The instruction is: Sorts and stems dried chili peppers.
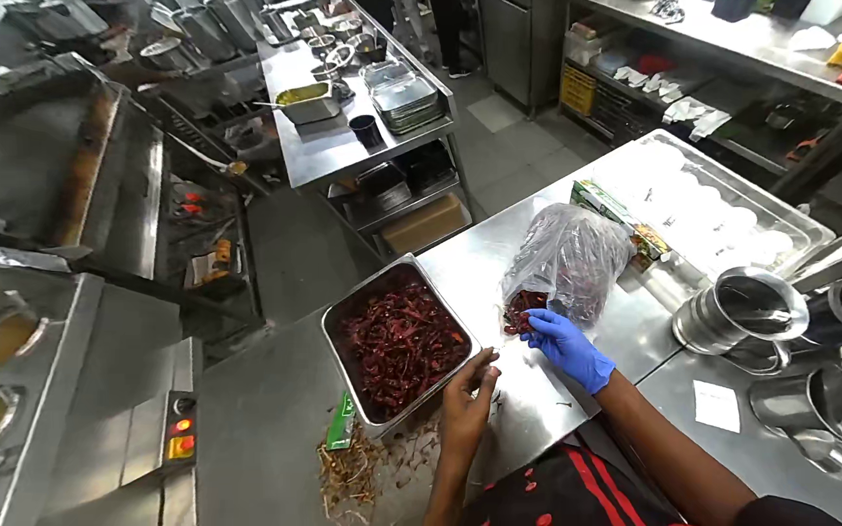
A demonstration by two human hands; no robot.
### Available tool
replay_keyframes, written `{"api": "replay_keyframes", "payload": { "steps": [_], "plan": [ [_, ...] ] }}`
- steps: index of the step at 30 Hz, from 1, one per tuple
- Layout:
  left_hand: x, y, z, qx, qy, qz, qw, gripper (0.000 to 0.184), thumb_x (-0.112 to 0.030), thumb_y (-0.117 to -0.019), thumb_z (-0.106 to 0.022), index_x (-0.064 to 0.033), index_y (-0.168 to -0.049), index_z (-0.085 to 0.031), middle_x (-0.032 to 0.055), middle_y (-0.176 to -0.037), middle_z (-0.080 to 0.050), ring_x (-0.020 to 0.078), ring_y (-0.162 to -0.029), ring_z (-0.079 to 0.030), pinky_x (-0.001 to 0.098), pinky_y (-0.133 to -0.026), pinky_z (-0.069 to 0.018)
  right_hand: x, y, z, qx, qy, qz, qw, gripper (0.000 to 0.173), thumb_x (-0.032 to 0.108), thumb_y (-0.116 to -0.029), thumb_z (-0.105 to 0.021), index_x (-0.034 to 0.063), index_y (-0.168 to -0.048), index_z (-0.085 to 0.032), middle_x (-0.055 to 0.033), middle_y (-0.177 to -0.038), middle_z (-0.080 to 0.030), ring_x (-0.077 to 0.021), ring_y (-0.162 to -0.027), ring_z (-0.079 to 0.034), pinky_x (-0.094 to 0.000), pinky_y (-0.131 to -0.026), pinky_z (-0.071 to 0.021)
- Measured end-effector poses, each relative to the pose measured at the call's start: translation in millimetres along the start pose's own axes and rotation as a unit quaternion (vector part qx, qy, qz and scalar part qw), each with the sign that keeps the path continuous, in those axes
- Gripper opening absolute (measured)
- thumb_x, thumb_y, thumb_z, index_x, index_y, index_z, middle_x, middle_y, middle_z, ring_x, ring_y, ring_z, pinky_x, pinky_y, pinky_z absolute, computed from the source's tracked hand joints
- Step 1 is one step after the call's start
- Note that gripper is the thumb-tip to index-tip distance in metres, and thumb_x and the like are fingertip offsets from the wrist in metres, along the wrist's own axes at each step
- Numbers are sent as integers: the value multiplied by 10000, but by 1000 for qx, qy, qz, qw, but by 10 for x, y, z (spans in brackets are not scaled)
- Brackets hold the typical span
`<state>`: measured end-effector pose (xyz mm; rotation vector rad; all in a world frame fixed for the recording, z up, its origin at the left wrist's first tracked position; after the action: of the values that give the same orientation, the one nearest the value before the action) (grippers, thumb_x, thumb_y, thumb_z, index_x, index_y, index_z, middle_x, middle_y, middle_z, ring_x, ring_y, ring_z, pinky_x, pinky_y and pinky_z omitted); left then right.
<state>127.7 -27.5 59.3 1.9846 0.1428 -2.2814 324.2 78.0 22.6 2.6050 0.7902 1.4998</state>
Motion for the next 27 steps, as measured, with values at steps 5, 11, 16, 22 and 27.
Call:
{"api": "replay_keyframes", "payload": {
  "steps": [5,11,16,22,27],
  "plan": [
    [-95,2,-167,-40,73,44,996,425,-137,-1003,-637,-111,-1426,-604,114,-1216,-698,257,-922,-704,390,-799,-610,-156,214,-158,142,38,12,989,221,141,-1021,-552,50,-1188,-664,-92,-991,-688,-149,-826,-651,-320,-757,-567],
    [-126,165,-111,-97,184,114,972,124,-49,-985,-626,-27,-1079,-705,136,-994,-685,207,-827,-649,346,-762,-573,-242,397,-227,147,125,12,981,210,169,-1025,-568,80,-1190,-663,-118,-1000,-690,-196,-834,-660,-354,-738,-567],
    [-133,296,-48,-133,202,116,963,154,-33,-1041,-504,17,-1117,-628,199,-949,-693,237,-766,-683,357,-722,-592,-311,263,-290,179,26,-15,983,200,155,-1023,-559,32,-1152,-649,-102,-930,-657,-151,-755,-611,-317,-730,-540],
    [-168,412,123,-237,123,53,962,211,-21,-1044,-486,-16,-1158,-664,159,-954,-689,224,-769,-668,330,-697,-581,-392,302,-412,223,-51,-68,971,204,198,-1051,-501,65,-1127,-636,-43,-860,-595,-122,-736,-581,-294,-712,-526],
    [-141,550,178,-161,-13,-10,987,212,-51,-1011,-554,-45,-1093,-749,128,-1055,-722,259,-836,-690,382,-747,-607,-413,357,-555,234,-2,-56,971,227,221,-1047,-542,53,-1122,-675,-53,-837,-610,-121,-713,-573,-293,-694,-518]
  ]
}}
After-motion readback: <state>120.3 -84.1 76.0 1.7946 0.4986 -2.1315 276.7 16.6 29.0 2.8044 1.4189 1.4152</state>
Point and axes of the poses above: each hand's wrist, its own y-axis away from the middle knuckle, its own z-axis out of the back of the hand, x = y × z, the point moved 1 cm from there along -y, towards the middle knuckle
